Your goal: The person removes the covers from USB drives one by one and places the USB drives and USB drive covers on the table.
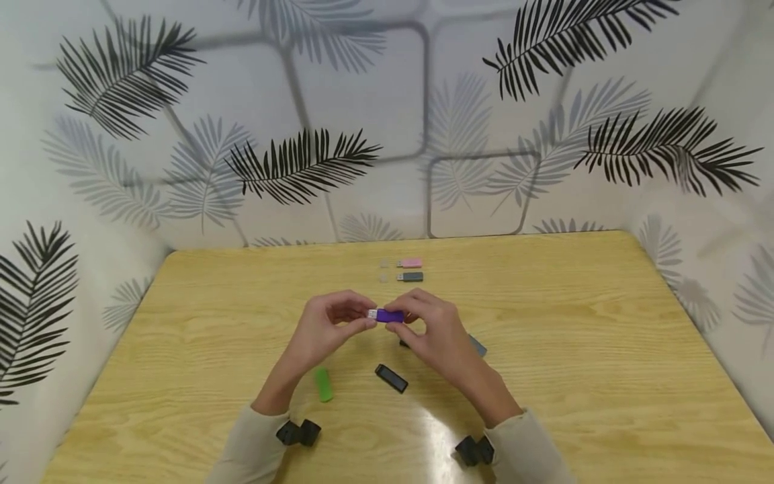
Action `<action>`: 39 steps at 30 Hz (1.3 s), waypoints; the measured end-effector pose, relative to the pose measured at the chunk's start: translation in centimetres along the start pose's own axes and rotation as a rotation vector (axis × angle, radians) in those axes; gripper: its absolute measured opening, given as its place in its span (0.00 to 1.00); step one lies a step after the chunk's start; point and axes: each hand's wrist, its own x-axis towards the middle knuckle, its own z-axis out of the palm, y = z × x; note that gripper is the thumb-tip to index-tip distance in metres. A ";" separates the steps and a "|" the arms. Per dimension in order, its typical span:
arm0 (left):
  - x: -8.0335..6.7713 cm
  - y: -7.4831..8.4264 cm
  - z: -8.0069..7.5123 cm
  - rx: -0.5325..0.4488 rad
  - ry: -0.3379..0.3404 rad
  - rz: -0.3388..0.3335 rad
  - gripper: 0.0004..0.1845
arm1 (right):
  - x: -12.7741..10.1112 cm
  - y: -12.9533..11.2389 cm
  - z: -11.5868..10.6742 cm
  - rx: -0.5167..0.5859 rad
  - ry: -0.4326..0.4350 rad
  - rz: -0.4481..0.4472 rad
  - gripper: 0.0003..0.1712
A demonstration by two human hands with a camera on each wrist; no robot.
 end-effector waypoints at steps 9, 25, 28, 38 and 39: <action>-0.3 0.2 -0.1 0.011 -0.017 0.011 0.08 | 0.1 -0.3 -0.8 -0.019 -0.033 -0.033 0.13; -0.3 -0.3 -0.5 -0.114 -0.066 -0.065 0.08 | 0.1 -0.3 -1.3 0.055 -0.079 -0.062 0.10; -0.4 -0.3 -0.5 -0.109 -0.065 -0.067 0.08 | 0.0 -0.4 -1.3 0.055 -0.086 -0.058 0.10; -0.3 0.1 -0.8 -0.179 -0.059 -0.030 0.08 | 0.4 -0.7 -1.6 0.053 -0.056 -0.116 0.12; -0.2 0.2 -0.8 -0.184 -0.058 -0.027 0.08 | 0.5 -0.8 -1.7 0.050 -0.051 -0.122 0.12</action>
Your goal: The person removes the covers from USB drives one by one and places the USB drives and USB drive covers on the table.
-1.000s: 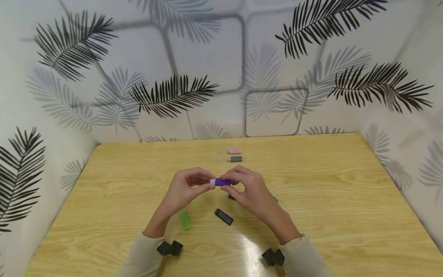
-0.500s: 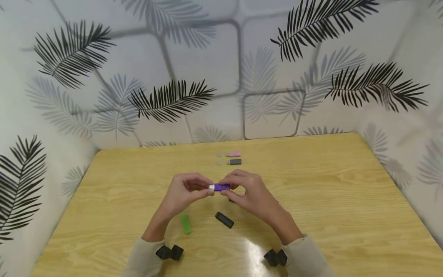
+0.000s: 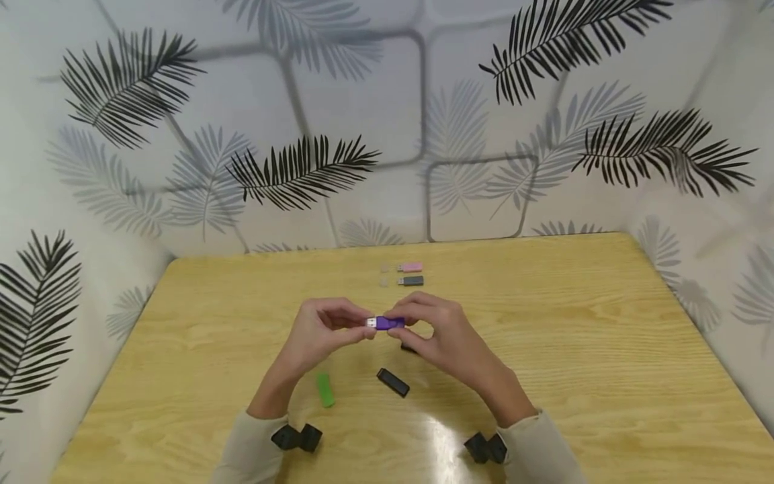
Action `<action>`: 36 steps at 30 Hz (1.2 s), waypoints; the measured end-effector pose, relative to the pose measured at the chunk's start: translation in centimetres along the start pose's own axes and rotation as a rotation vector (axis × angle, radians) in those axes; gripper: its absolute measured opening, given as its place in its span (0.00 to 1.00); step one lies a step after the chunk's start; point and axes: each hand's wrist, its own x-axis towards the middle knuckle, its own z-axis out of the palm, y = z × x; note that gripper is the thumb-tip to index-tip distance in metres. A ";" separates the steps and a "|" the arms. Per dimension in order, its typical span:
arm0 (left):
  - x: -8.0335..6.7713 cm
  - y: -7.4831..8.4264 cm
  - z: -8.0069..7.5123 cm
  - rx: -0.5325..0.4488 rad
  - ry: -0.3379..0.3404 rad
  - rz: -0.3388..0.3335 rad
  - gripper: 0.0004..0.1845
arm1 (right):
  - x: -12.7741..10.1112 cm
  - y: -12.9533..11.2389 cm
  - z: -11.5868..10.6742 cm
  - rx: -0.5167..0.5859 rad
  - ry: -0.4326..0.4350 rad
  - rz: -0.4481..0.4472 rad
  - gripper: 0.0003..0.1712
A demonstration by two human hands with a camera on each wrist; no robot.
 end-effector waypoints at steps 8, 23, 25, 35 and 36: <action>-0.1 0.5 -0.2 0.028 -0.003 0.011 0.08 | 0.2 -0.4 -0.1 0.003 0.016 -0.037 0.12; 0.1 0.7 -0.1 0.030 0.006 0.104 0.08 | 0.6 -1.0 -0.7 -0.040 0.041 -0.062 0.13; 0.2 0.8 -0.1 0.026 0.010 0.108 0.08 | 0.7 -1.0 -0.8 -0.046 0.046 -0.070 0.13; -0.6 -0.6 -3.7 -0.022 0.106 0.177 0.09 | -0.4 -0.1 -4.1 -0.156 0.111 -0.037 0.20; -0.7 -0.9 -4.1 -0.020 0.112 0.177 0.09 | -0.6 0.0 -4.5 -0.161 0.117 -0.036 0.21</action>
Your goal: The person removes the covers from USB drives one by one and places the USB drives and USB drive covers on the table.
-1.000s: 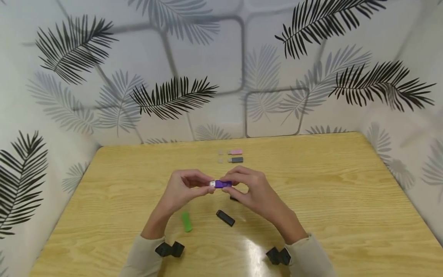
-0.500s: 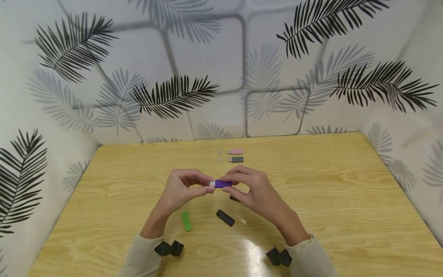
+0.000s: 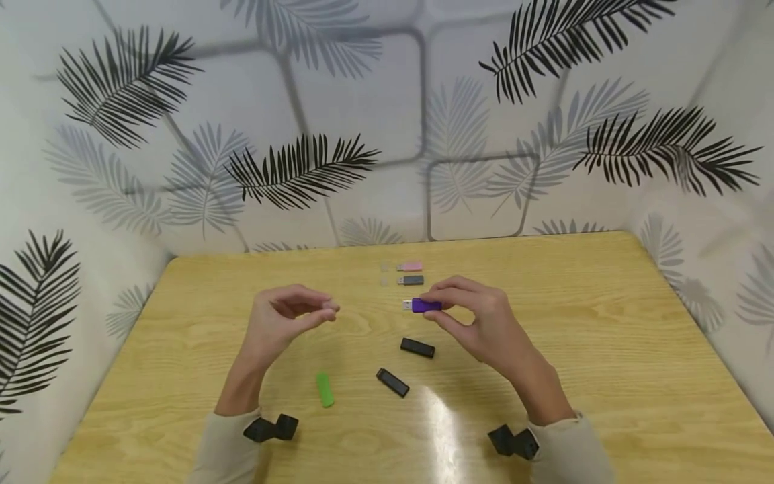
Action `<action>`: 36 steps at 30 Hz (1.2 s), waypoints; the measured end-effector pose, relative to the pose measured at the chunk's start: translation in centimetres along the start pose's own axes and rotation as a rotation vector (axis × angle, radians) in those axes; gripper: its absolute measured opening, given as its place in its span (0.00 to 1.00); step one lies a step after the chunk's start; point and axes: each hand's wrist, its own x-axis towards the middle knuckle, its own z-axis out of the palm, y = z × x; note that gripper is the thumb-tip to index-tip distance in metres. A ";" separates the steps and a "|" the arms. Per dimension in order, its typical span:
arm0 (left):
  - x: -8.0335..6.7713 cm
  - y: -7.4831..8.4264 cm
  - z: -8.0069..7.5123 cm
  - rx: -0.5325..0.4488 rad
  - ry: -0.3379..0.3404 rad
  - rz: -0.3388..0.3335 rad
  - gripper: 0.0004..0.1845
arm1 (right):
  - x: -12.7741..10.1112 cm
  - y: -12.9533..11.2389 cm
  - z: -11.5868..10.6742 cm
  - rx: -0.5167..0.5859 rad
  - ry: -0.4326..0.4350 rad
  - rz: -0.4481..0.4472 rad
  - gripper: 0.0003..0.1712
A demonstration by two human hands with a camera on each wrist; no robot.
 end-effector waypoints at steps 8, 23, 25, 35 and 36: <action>0.2 -1.9 0.3 0.052 -0.002 -0.065 0.10 | -0.3 0.9 0.1 -0.009 -0.020 0.030 0.20; 0.2 -1.6 2.5 0.156 0.042 -0.257 0.09 | -1.1 4.1 1.4 -0.027 -0.076 0.165 0.13; 0.1 -2.7 2.3 0.163 0.051 -0.271 0.10 | -1.1 4.3 1.5 -0.025 -0.085 0.183 0.12; 1.4 -6.3 2.3 0.266 0.086 -0.278 0.09 | -1.0 6.2 2.8 -0.079 -0.106 0.272 0.11; 1.6 -6.4 2.4 0.293 0.091 -0.281 0.09 | -1.0 6.3 2.9 -0.078 -0.107 0.282 0.11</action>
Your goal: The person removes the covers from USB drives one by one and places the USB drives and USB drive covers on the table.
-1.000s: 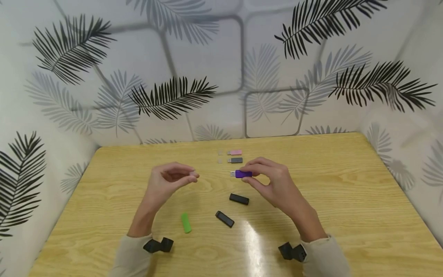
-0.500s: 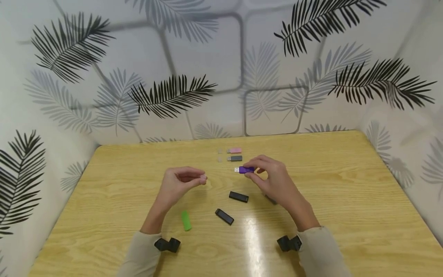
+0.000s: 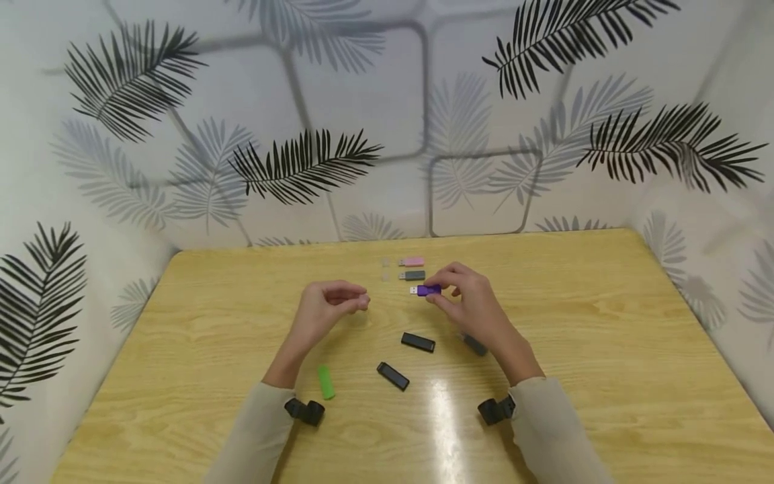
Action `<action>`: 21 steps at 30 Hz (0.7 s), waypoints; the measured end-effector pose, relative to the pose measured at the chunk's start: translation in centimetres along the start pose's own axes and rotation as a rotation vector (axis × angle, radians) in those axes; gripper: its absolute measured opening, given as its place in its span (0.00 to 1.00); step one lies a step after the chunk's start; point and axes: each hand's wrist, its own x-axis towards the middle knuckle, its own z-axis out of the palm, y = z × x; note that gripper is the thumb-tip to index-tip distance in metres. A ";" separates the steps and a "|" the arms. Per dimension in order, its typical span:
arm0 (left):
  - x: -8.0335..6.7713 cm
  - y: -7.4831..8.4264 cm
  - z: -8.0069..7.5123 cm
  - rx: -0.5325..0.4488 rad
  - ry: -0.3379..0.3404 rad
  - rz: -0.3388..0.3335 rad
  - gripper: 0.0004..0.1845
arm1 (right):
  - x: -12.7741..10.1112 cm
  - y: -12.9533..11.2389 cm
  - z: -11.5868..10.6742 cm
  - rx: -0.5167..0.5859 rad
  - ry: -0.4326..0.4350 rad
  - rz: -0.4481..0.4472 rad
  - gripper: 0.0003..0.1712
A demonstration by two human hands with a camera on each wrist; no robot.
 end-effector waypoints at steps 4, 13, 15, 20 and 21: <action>1.0 0.0 0.6 0.082 0.034 -0.022 0.09 | 0.3 0.5 0.3 0.004 -0.010 0.044 0.11; 2.5 0.4 2.1 0.169 0.043 -0.117 0.06 | 1.1 1.5 1.3 -0.013 -0.032 0.107 0.10; 2.7 0.3 2.4 0.192 0.039 -0.131 0.05 | 1.3 1.7 1.6 -0.012 -0.037 0.120 0.09; 3.2 -0.3 3.1 0.239 0.034 -0.136 0.05 | 1.5 2.0 2.3 -0.007 -0.063 0.146 0.10; 3.3 -0.4 3.2 0.258 0.032 -0.130 0.05 | 1.6 2.1 2.4 -0.005 -0.071 0.152 0.10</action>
